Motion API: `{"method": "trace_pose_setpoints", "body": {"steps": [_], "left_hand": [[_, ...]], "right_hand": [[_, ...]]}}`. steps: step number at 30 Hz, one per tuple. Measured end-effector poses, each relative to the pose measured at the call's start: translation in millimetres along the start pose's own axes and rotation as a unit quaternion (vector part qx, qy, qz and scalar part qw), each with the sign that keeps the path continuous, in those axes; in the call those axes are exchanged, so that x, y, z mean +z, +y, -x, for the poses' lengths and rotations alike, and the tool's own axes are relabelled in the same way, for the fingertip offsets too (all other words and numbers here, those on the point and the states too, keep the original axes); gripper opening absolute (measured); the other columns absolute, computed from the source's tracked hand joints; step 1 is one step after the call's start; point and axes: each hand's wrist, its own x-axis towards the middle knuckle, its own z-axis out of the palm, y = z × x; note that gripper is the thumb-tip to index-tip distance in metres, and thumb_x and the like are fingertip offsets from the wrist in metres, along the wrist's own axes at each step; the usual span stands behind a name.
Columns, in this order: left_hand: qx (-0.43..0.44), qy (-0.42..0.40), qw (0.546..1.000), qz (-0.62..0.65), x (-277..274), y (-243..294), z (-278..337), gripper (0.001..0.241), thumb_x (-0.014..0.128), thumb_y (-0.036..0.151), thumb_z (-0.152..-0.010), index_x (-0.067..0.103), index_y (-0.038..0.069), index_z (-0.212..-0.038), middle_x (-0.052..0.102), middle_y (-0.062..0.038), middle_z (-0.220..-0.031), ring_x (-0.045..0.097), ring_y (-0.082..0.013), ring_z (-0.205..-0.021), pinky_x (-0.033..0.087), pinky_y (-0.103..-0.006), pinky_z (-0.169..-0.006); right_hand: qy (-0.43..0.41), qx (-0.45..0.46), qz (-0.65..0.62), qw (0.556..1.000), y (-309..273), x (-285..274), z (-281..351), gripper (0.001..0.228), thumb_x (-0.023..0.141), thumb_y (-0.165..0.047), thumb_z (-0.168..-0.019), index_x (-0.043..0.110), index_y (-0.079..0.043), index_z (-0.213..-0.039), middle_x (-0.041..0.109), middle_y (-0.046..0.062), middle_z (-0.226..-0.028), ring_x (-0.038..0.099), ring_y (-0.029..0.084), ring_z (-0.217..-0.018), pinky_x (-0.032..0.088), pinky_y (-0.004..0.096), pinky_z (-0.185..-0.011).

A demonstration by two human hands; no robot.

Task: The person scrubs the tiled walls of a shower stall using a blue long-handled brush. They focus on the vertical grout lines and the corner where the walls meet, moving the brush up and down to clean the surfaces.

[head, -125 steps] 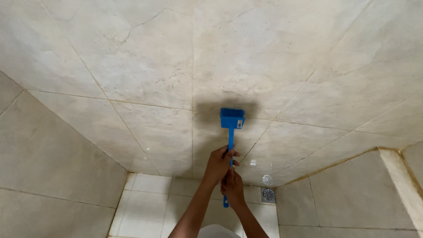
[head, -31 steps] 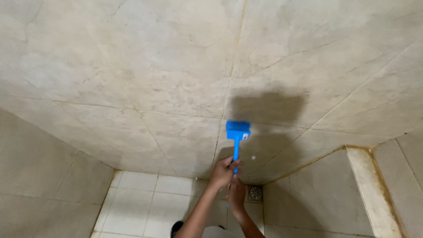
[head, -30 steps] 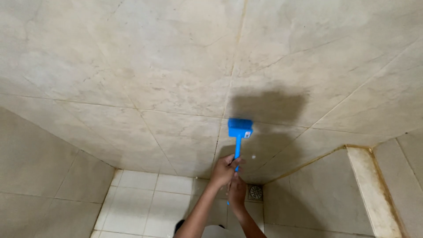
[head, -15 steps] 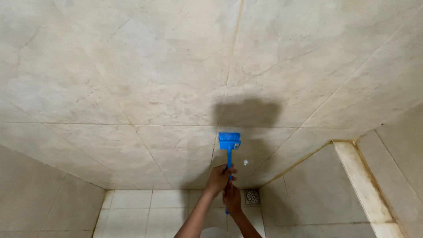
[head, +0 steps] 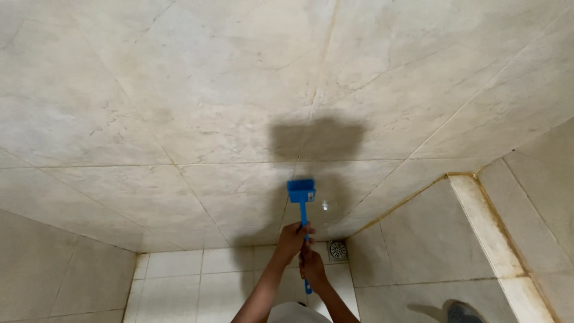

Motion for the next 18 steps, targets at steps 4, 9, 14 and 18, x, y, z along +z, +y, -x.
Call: {"method": "trace_pose_setpoints", "body": {"steps": [4,9,14,18], "left_hand": [[-0.02,-0.002,1.0,0.003,-2.0,0.6,6.7,0.029,0.059,0.022,-0.102,0.069,0.001,-0.12,0.078,-0.01,-0.099,0.075,-0.0177,-0.071,0.058,-0.0313,-0.059],[0.039,-0.007,0.999,-0.014,16.5,43.8,17.8,0.029,0.061,0.022,-0.103,0.07,-0.002,-0.117,0.078,-0.012,-0.099,0.073,-0.0176,-0.072,0.058,-0.0317,-0.061],[0.125,-0.012,0.988,-0.087,25.5,82.5,34.6,0.029,0.058,0.025,-0.103,0.07,0.002,-0.117,0.078,-0.01,-0.097,0.075,-0.016,-0.072,0.059,-0.0287,-0.063],[0.052,0.0,0.997,-0.062,14.4,53.7,26.2,0.03,0.058,0.027,-0.102,0.068,0.001,-0.112,0.077,-0.01,-0.095,0.072,-0.0163,-0.07,0.056,-0.0328,-0.057]], "right_hand": [[0.021,0.028,-0.015,0.999,2.1,5.1,7.3,0.062,0.037,-0.059,-0.105,0.05,-0.012,-0.069,0.044,0.002,-0.049,0.041,0.014,-0.037,0.034,0.033,-0.037],[0.058,-0.157,0.091,0.982,13.9,-6.0,-17.4,0.055,0.033,-0.055,-0.107,0.052,-0.011,-0.081,0.048,0.001,-0.048,0.045,0.013,-0.036,0.036,0.032,-0.035],[0.067,-0.291,0.123,0.947,-9.3,-0.1,-6.0,0.045,0.032,-0.05,-0.11,0.053,-0.013,-0.097,0.049,-0.001,-0.05,0.045,0.011,-0.036,0.034,0.03,-0.034],[0.026,-0.094,-0.002,0.995,-7.9,5.7,2.3,0.063,0.032,-0.052,-0.108,0.052,-0.01,-0.066,0.047,0.003,-0.048,0.044,0.013,-0.036,0.034,0.032,-0.036]]}}
